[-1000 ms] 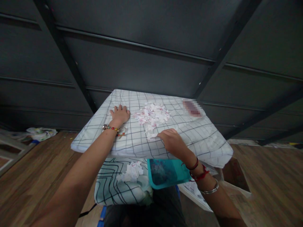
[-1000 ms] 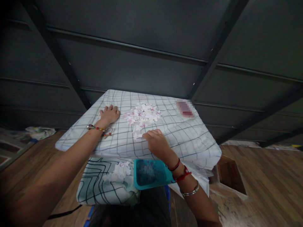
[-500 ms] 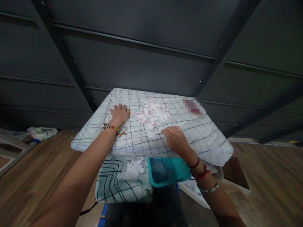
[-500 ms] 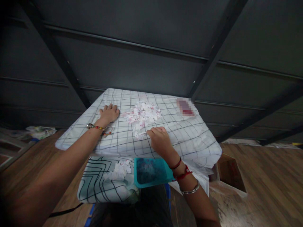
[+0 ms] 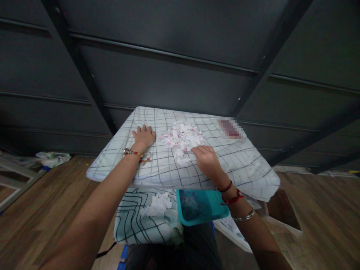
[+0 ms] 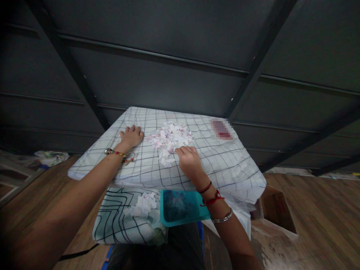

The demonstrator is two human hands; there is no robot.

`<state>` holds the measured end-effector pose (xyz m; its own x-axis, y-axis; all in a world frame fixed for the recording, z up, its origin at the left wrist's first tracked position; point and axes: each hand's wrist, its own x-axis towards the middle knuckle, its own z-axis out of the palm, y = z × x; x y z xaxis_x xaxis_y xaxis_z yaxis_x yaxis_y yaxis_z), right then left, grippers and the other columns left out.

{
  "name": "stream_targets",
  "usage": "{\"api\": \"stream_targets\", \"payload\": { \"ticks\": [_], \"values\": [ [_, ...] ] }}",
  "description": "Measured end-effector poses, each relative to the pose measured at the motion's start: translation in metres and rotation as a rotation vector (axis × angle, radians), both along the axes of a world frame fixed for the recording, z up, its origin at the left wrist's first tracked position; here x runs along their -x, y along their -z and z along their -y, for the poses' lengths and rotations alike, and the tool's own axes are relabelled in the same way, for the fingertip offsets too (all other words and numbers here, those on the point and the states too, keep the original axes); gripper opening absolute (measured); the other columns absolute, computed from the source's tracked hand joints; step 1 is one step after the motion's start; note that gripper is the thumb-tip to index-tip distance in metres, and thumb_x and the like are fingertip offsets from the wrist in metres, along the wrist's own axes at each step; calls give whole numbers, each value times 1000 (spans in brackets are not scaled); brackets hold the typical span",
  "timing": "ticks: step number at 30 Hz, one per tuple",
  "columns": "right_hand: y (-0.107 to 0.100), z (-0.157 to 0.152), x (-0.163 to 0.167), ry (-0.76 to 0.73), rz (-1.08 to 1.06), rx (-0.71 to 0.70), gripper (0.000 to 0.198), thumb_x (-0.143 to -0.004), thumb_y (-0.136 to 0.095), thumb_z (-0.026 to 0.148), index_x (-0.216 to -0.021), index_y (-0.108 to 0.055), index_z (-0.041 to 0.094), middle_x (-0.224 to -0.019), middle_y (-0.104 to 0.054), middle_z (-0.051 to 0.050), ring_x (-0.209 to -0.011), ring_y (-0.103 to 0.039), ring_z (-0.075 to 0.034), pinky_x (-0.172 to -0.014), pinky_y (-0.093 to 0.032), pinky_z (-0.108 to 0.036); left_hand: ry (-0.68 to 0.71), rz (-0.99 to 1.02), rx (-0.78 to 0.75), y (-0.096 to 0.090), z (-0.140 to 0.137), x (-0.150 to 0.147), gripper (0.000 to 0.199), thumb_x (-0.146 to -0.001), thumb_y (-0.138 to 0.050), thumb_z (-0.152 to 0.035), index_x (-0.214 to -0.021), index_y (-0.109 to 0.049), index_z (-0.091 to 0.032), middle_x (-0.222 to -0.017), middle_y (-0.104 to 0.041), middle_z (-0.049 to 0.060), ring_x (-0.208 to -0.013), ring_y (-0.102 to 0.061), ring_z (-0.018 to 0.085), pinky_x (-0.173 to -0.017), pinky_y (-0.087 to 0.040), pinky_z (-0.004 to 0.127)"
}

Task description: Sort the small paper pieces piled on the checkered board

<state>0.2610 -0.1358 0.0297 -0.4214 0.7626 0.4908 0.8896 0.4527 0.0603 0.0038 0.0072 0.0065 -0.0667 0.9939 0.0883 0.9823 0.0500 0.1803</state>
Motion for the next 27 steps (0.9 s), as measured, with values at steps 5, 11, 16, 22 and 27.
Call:
{"api": "stream_targets", "payload": {
  "ticks": [5, 11, 16, 22, 27],
  "values": [
    [-3, 1, 4, 2, 30, -26, 27, -88, -41, 6, -99, -65, 14, -86, -63, -7, -83, -52, -19, -80, -32, -32, -5, 11, 15, -2, 0, -1, 60, -89, -17, -41, -141, -33, -16, -152, -22, 12, -137, -18, 35, -105, -20, 59],
    [-5, 4, 15, -67, 146, -54, 23, -92, -42, 12, -91, -65, 16, -82, -61, -6, -80, -49, -19, -81, -30, -33, -5, 9, 1, -1, 0, 0, 59, -89, -18, -40, -140, -36, -17, -151, -23, 12, -137, -19, 35, -105, -20, 59],
    [-8, 13, 13, -118, 145, -42, 25, -93, -40, 11, -86, -64, 16, -80, -61, -5, -79, -49, -17, -83, -29, -32, 4, 9, -21, 3, -2, 1, 58, -89, -18, -40, -139, -37, -17, -151, -24, 12, -137, -19, 35, -105, -20, 60],
    [-9, 7, 12, -64, 106, -61, 21, -90, -44, 8, -92, -63, 16, -84, -62, -6, -83, -49, -19, -83, -30, -32, 2, 9, -1, 2, -2, 0, 59, -89, -17, -41, -139, -36, -16, -151, -23, 12, -137, -19, 36, -104, -19, 61],
    [-4, 2, 16, -84, 114, -40, 21, -92, -44, 12, -90, -64, 16, -81, -61, -6, -81, -50, -18, -82, -30, -32, 10, 10, -8, 0, 0, 0, 59, -89, -17, -41, -139, -37, -16, -151, -24, 13, -137, -19, 36, -104, -20, 60]
  ]
}}
